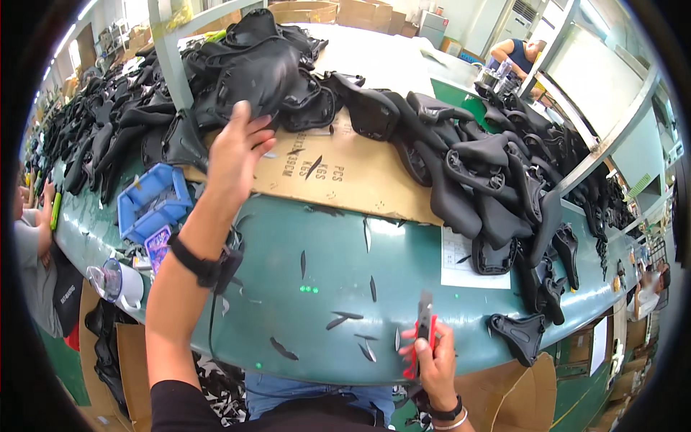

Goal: The person trims excess material from the edges of black bicycle seats using a red utility knife. They pick up each seat, cut along the perimeter, and place the finished seat into a cardboard box. The process is repeated for multiple seats.

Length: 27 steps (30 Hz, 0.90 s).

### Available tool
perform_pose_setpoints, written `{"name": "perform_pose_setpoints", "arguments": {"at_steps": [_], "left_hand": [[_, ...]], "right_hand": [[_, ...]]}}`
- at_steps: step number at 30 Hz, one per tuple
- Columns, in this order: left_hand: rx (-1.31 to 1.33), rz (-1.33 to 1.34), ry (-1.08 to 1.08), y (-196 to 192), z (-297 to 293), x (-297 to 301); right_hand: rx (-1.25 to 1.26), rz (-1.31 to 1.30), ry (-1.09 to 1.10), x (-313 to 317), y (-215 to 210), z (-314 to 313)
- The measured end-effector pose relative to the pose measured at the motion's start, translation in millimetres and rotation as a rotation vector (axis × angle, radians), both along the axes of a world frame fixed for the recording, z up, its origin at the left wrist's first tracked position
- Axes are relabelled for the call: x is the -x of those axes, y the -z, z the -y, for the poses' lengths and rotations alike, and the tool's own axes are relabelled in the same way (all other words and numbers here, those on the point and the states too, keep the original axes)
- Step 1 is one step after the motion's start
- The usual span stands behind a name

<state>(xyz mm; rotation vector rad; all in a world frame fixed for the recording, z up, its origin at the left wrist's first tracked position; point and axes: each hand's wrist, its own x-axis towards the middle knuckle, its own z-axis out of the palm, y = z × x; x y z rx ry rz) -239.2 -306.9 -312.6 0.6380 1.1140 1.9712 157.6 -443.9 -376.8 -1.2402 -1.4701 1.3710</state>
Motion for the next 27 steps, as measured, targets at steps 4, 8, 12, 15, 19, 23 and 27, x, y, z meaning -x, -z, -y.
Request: {"name": "perform_pose_setpoints", "arguments": {"at_steps": [4,8,12,15,19,23,27], "left_hand": [[-0.082,-1.237,-0.159,4,-102,-51],[0.009,-1.981,-0.247,11,-181,-103],[0.214,-2.148,-0.063,2,-208,-101],[-0.033,-2.019,-0.163,-7,-190,-85],[-0.036,-1.319,-0.188,-45,-99,-74],[0.276,-0.597,0.294,-24,20,-84],[0.622,-0.141,0.485,23,127,-114]], "right_hand": [[0.289,-0.073,-0.020,-9,26,11],[0.298,-0.163,0.102,-6,27,16],[0.243,-0.135,0.134,-4,28,19],[0.237,-0.164,0.128,-5,33,21],[0.152,-0.147,0.086,-6,39,17],[0.106,-0.313,0.124,-10,38,13],[0.078,-0.170,0.060,-9,29,19]]}}
